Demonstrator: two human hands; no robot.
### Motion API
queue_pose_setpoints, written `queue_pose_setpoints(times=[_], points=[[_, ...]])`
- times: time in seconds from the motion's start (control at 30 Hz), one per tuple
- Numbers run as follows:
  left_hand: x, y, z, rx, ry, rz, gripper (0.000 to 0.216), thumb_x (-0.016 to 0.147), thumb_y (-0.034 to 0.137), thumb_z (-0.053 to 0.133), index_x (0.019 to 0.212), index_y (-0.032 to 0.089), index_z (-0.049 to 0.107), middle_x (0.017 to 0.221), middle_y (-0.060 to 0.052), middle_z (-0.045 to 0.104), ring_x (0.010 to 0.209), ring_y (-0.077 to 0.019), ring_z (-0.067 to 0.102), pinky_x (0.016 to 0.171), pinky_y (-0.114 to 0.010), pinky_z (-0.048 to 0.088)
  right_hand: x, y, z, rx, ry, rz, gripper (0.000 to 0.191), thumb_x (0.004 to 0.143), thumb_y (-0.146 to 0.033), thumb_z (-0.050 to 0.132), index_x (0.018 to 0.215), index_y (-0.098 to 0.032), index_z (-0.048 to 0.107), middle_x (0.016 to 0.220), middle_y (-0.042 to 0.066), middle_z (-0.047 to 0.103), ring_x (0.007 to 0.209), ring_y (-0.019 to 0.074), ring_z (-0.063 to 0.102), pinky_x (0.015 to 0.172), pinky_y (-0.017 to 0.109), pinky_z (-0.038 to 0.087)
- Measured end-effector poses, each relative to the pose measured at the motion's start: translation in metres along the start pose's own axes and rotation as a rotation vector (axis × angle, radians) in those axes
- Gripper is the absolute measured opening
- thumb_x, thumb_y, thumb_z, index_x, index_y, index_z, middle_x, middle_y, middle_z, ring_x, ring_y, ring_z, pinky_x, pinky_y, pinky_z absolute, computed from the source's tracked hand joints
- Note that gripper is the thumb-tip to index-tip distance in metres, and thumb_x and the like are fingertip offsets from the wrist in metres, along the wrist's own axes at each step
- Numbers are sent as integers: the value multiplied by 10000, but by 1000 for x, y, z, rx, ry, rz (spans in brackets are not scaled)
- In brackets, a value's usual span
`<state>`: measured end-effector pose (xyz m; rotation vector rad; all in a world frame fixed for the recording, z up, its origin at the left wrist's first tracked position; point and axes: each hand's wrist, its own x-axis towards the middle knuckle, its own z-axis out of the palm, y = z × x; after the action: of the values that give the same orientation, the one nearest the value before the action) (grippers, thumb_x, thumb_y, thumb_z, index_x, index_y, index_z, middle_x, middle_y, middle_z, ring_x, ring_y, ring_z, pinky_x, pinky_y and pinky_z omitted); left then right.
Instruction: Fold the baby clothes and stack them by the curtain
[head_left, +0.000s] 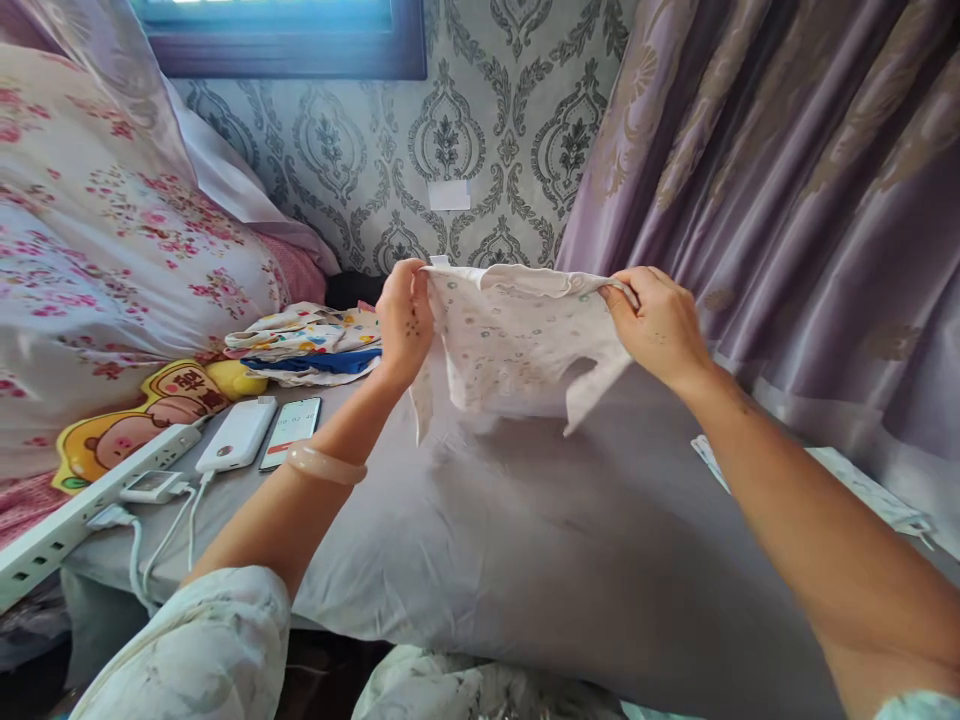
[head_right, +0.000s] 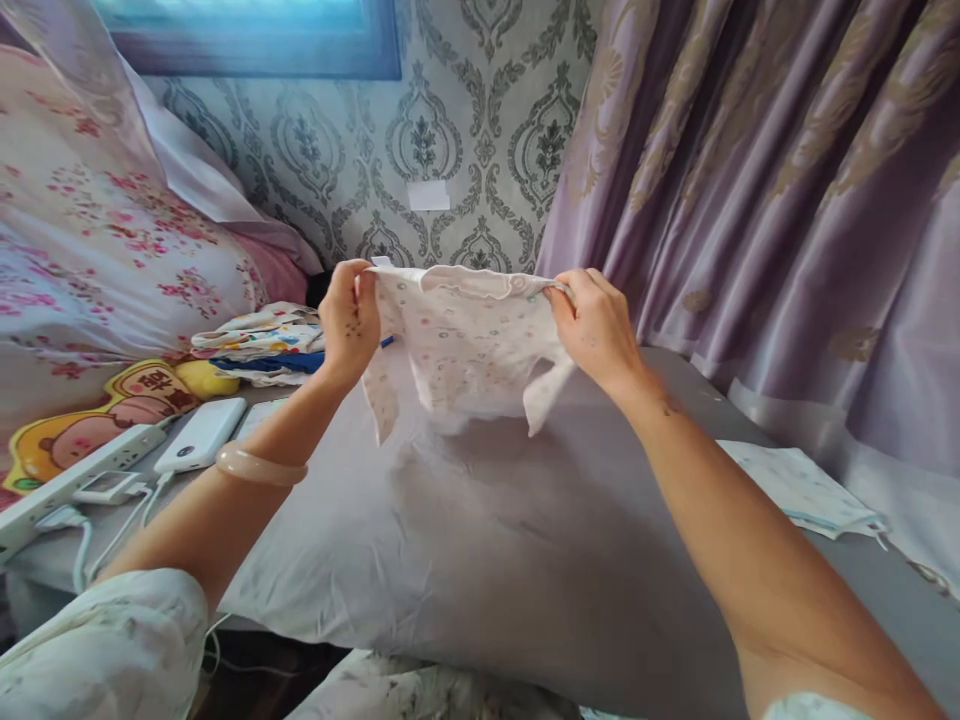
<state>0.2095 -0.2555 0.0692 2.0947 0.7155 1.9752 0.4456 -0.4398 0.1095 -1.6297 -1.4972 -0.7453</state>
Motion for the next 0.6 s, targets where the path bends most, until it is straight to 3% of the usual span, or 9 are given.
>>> queue_pose_setpoints(times=[0.07,0.17,0.3,0.43,0.53,0.6], points=[[-4,14,-27,22,0,96,228,965,335,454,981,201,639,852,-19,645,839,-149,598,777,-276,482,-8,-10,-24,49,-67,56,294,899,-479,543,876,-219,677,726,17,623,661,164,565,606,302,437],[4,36,-71,66,-100,184,199,912,349,556,960,214,693,814,0,657,703,-110,568,667,-240,478,-11,-21,-60,216,-207,206,321,838,-532,620,895,-229,709,647,-12,615,514,109,497,447,246,359],[31,54,-107,81,-339,15,340,848,474,619,972,171,711,647,34,556,558,-44,472,567,-215,420,-2,-26,-86,437,-377,461,396,688,-609,736,838,-242,721,643,16,662,482,125,531,388,244,380],[41,34,-92,121,-681,-289,408,821,552,609,959,180,704,578,20,503,595,-126,557,539,-264,437,3,-12,-70,530,-652,664,458,576,-619,795,828,-243,726,731,50,701,563,176,598,464,299,463],[20,-9,-59,84,-904,-393,371,779,560,628,860,209,717,610,-7,570,540,-148,544,436,-242,385,-7,8,-35,503,-826,650,468,587,-640,760,782,-217,716,723,31,682,583,160,575,502,280,446],[-3,-39,-34,130,-1016,-404,345,790,535,612,793,203,706,574,8,554,496,-128,498,421,-233,362,-22,23,-7,429,-869,562,484,615,-669,713,729,-198,695,678,16,654,586,151,554,515,264,423]])
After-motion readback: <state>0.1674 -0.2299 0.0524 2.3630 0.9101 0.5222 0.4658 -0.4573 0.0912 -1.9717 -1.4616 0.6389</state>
